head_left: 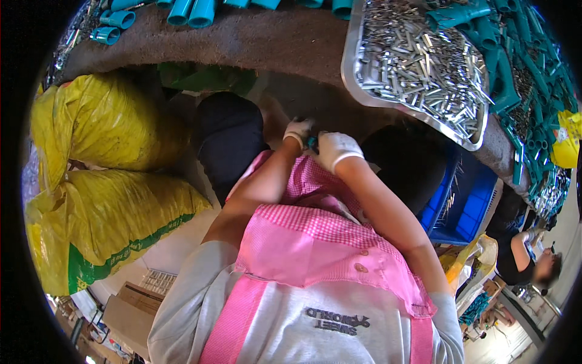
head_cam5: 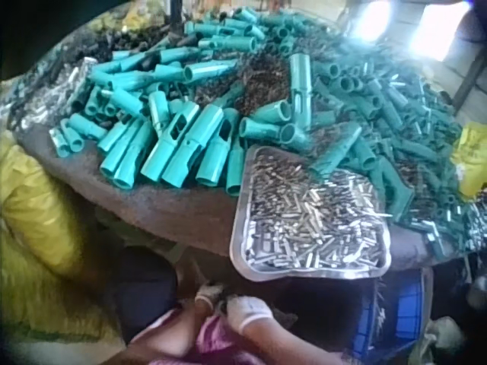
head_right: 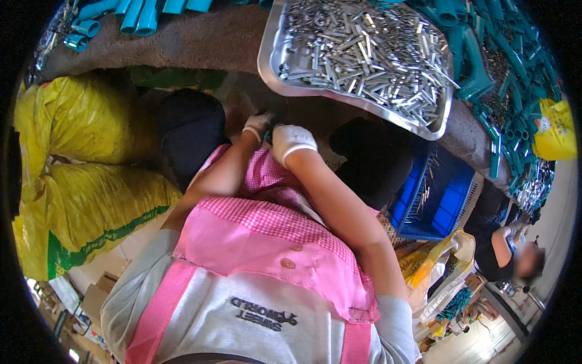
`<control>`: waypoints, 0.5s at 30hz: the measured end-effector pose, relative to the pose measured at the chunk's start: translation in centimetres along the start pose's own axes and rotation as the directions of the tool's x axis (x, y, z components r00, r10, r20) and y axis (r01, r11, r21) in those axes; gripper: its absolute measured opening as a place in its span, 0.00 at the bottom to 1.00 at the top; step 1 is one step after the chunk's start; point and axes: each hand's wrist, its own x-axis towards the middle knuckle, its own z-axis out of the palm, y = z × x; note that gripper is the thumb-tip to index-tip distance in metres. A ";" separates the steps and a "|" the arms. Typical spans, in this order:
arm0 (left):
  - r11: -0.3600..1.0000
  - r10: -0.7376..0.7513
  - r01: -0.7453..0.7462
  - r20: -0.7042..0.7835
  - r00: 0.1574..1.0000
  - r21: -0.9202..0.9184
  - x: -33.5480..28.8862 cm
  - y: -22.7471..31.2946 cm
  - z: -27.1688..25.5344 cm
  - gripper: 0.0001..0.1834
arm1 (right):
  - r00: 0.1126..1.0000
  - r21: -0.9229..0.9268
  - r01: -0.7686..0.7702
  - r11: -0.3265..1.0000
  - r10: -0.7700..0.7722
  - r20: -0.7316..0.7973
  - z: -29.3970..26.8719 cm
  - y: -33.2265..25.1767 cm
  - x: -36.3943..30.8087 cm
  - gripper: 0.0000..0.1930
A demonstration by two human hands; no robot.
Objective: Assemble metal sleeves and pins into teal plastic handles at a workbench.
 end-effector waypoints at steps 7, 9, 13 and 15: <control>0.676 0.489 -0.403 0.034 0.872 0.617 -13.2 4.9 -0.9 0.24 | 0.995 0.069 0.069 0.995 -0.074 0.067 0.2 -0.8 -4.1 0.21; 0.681 0.542 -0.368 -0.098 0.835 0.633 -12.8 4.8 -0.5 0.21 | 0.993 0.081 0.026 0.996 -0.035 0.108 -0.7 -1.4 -4.1 0.17; 0.643 0.589 -0.322 -0.180 0.788 0.695 -11.4 4.5 0.4 0.19 | 0.994 0.039 0.041 0.998 -0.045 0.104 -0.5 -0.4 -3.3 0.15; 0.621 0.578 -0.260 -0.207 0.790 0.740 -9.2 2.5 0.7 0.19 | 0.997 0.123 -0.013 0.992 0.022 -0.072 5.4 0.7 -1.2 0.12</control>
